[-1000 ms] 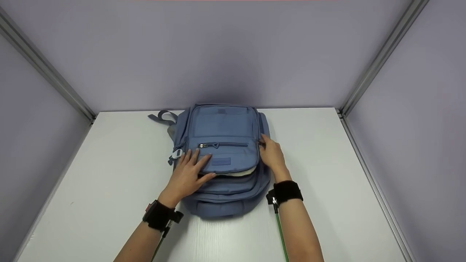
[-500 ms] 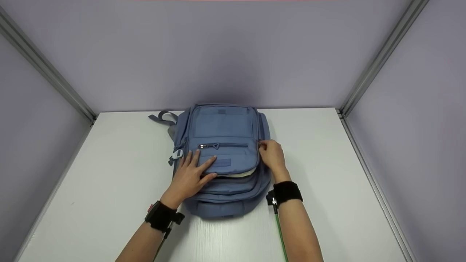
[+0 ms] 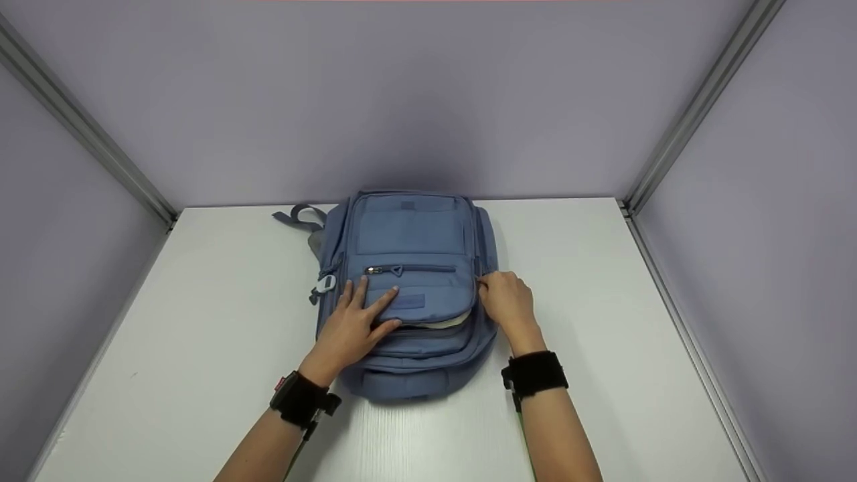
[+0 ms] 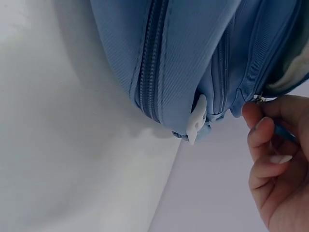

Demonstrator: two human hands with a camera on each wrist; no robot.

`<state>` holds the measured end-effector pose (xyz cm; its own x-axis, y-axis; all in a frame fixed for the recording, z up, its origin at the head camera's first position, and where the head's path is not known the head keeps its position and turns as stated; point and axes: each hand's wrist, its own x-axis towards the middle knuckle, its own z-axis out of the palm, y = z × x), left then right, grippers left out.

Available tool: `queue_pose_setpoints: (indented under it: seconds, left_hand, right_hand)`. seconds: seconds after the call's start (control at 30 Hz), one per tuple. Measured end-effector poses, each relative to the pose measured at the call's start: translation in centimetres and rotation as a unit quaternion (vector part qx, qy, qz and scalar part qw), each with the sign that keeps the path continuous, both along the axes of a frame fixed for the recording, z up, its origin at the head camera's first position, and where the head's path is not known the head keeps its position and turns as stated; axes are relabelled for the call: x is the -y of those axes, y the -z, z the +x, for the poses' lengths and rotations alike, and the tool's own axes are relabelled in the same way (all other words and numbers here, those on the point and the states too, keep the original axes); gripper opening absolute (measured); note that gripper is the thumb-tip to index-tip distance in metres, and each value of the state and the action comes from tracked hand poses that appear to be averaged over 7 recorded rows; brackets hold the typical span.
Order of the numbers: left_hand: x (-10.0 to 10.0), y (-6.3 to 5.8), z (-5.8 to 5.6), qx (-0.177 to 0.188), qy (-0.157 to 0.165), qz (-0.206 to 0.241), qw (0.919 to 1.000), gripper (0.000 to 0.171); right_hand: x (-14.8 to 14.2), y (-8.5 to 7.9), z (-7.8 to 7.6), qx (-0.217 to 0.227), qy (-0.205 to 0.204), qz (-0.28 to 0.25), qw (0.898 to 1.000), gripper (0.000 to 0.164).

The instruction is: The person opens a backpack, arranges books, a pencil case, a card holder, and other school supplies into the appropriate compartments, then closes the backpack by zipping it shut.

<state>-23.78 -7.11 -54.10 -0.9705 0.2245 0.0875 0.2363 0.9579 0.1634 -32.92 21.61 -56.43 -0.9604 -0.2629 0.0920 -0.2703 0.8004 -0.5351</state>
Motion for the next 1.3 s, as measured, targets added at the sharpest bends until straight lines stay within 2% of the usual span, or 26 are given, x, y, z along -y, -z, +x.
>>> queue_pose_setpoints:
  seconds: [0.37,0.63,0.8,1.17,1.3]
  left_hand:
    - [-0.1,-0.2,0.1,-0.011,0.006,-0.015,0.9998,0.062]
    - [0.0,-0.1,0.1,0.000,0.004,-0.019,0.9998,0.063]
    - [0.0,0.0,0.0,0.005,-0.001,-0.019,0.9998,0.063]
    - [-0.3,-0.2,0.1,0.011,-0.003,-0.022,0.9997,0.063]
    - [-0.4,-0.1,0.2,-0.002,-0.001,-0.025,0.9997,0.064]
  right_hand:
    - [-0.8,-0.9,2.9,0.027,-0.028,0.010,0.999,0.020]
    - [-0.6,-1.3,4.7,0.021,-0.039,0.011,0.999,0.016]
    - [-0.1,-1.7,5.9,0.023,-0.060,-0.009,0.998,0.011]
    - [1.8,-2.3,7.7,-0.006,-0.066,-0.040,0.997,0.006]
    - [2.9,-2.4,8.4,-0.017,-0.083,-0.051,0.995,0.004]
